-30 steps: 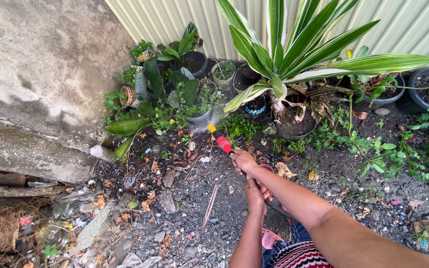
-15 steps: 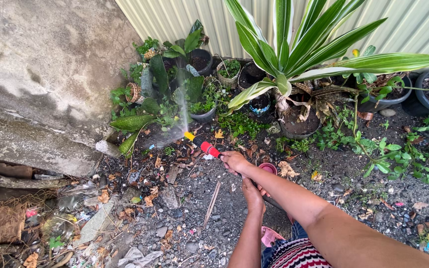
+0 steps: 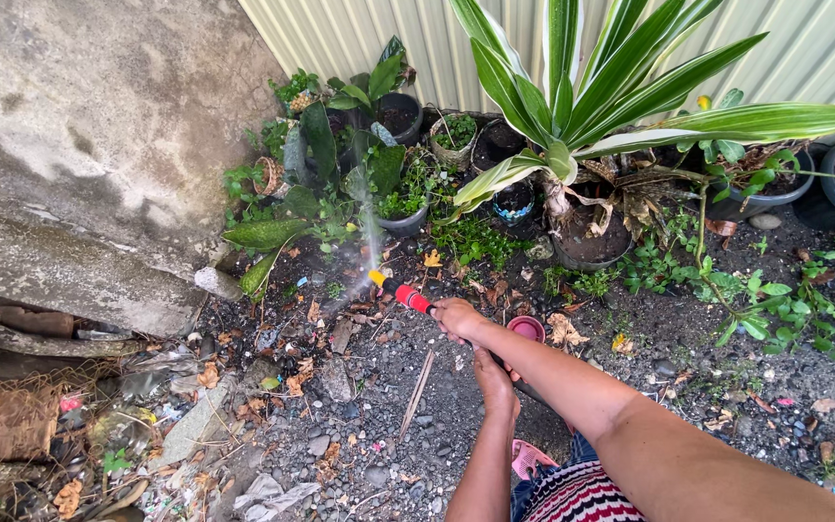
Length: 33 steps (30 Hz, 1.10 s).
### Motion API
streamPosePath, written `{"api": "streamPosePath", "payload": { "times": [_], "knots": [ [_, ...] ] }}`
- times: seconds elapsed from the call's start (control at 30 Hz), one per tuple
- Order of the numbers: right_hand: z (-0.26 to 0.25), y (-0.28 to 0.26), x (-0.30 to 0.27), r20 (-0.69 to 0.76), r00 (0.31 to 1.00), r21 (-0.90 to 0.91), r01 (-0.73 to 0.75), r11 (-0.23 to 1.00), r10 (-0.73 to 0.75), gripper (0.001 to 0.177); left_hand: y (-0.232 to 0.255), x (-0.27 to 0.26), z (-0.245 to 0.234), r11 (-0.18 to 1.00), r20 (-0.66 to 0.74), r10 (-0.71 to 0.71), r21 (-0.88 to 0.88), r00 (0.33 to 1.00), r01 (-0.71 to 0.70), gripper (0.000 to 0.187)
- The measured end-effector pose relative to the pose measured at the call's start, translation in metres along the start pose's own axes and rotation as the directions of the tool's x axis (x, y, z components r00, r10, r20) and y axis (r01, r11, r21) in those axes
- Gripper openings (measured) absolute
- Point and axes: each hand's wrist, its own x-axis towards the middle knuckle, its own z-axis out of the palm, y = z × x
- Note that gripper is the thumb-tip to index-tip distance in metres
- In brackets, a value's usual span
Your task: The person waters various potted succulents and flowering plants in an outdoor garden using a hose with a spray nozzle.
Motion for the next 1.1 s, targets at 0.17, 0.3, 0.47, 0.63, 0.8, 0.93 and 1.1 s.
{"api": "streamPosePath", "payload": {
  "times": [0.17, 0.3, 0.47, 0.63, 0.8, 0.93, 1.1],
  "knots": [
    [0.003, -0.001, 0.0, 0.094, 0.995, -0.084, 0.029, 0.996, -0.021, 0.028, -0.003, 0.001, -0.004, 1.0, -0.044, 0.021, 0.011, 0.999, -0.021, 0.052],
    [-0.002, -0.002, -0.006, 0.136, 0.99, 0.101, 0.03, 0.994, -0.043, 0.029, 0.003, -0.001, 0.002, 1.0, -0.035, 0.001, 0.001, 0.999, -0.001, 0.049],
    [-0.012, -0.004, -0.009, -0.032, 0.996, 0.167, 0.084, 0.982, -0.08, 0.029, 0.012, -0.003, 0.007, 0.998, 0.024, -0.054, 0.015, 0.998, 0.054, 0.051],
    [-0.024, 0.004, -0.009, 0.097, 0.991, 0.203, 0.071, 0.977, -0.092, 0.027, 0.002, -0.007, 0.014, 0.999, 0.06, -0.017, 0.03, 0.998, 0.015, 0.048],
    [-0.034, 0.019, -0.006, -0.038, 0.997, 0.212, 0.076, 0.974, -0.07, 0.021, -0.003, -0.01, 0.014, 0.991, 0.071, -0.086, 0.106, 0.994, 0.078, 0.053],
    [-0.038, 0.015, -0.01, -0.003, 0.995, 0.179, 0.095, 0.979, -0.096, 0.024, -0.001, -0.009, 0.018, 0.994, 0.1, -0.072, 0.088, 0.992, 0.063, 0.051],
    [-0.029, -0.004, -0.013, -0.029, 0.995, 0.278, 0.096, 0.956, -0.092, 0.028, 0.008, -0.002, 0.014, 0.997, 0.088, -0.06, 0.056, 0.994, 0.055, 0.053]
  ]
}}
